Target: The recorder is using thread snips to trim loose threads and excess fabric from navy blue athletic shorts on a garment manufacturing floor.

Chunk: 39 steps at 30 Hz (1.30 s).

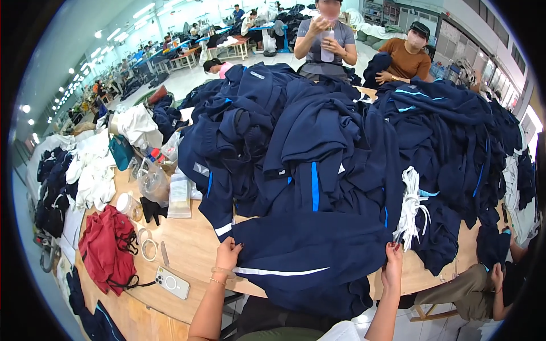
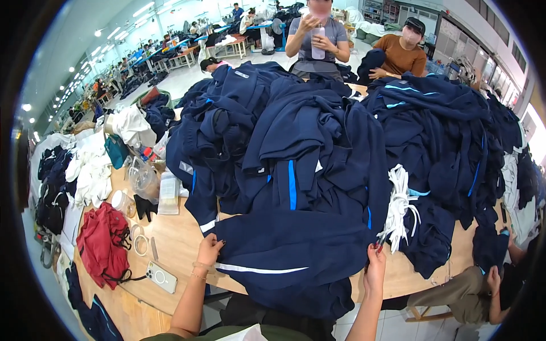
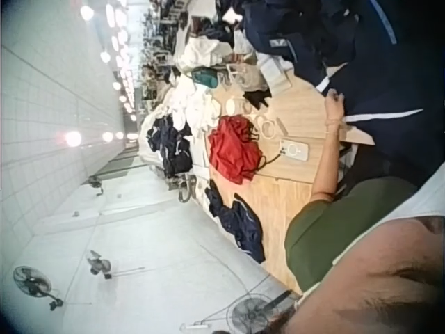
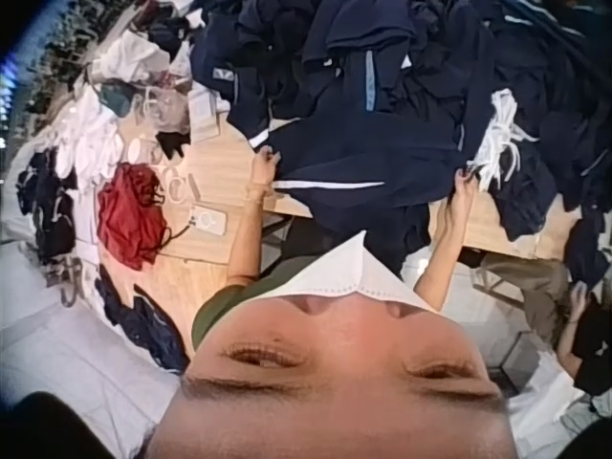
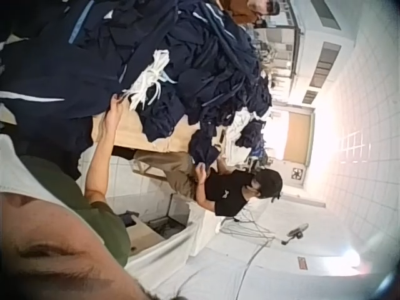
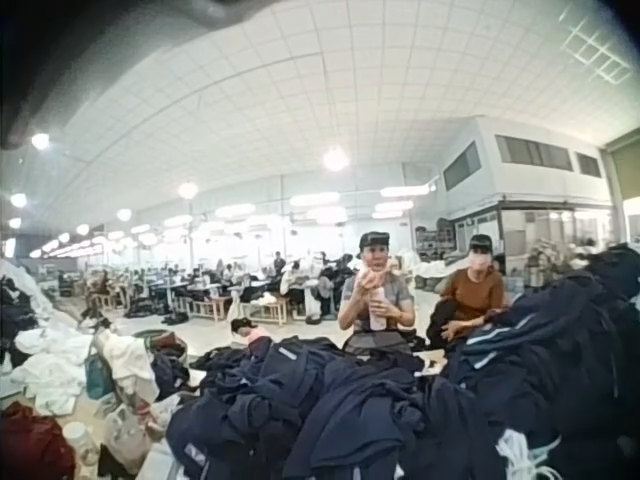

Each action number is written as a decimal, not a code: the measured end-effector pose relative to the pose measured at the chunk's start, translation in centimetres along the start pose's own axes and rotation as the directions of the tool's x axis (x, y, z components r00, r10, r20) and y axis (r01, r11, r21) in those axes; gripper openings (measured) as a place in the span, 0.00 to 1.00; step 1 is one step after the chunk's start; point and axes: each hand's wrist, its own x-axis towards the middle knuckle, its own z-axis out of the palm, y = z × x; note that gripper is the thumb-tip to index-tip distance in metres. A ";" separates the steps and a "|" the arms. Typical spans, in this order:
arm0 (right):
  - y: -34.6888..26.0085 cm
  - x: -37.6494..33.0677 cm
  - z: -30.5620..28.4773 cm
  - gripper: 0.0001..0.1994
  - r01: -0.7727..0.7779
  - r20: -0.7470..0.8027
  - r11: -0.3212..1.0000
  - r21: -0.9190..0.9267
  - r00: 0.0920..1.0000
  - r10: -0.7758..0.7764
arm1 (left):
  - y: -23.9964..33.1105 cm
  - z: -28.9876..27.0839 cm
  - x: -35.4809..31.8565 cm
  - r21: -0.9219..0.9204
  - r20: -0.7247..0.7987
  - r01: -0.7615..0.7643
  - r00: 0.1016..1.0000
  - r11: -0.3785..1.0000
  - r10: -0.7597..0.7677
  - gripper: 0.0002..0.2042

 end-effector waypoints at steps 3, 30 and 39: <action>0.6 0.3 -0.1 0.07 0.180 -0.084 0.972 -0.154 0.977 -0.195 | 0.9 -0.2 0.2 -0.021 -0.150 -0.125 0.981 0.992 0.121 0.08; -1.3 4.5 3.6 0.15 0.342 -0.128 0.864 -0.369 0.902 -0.412 | 4.4 -1.0 2.8 -0.618 0.154 0.037 0.985 0.786 0.075 0.15; -3.2 3.1 2.3 0.11 0.111 -0.005 0.993 -0.052 0.994 -0.111 | 9.1 -0.8 0.4 -0.616 0.163 0.002 0.979 0.788 0.125 0.20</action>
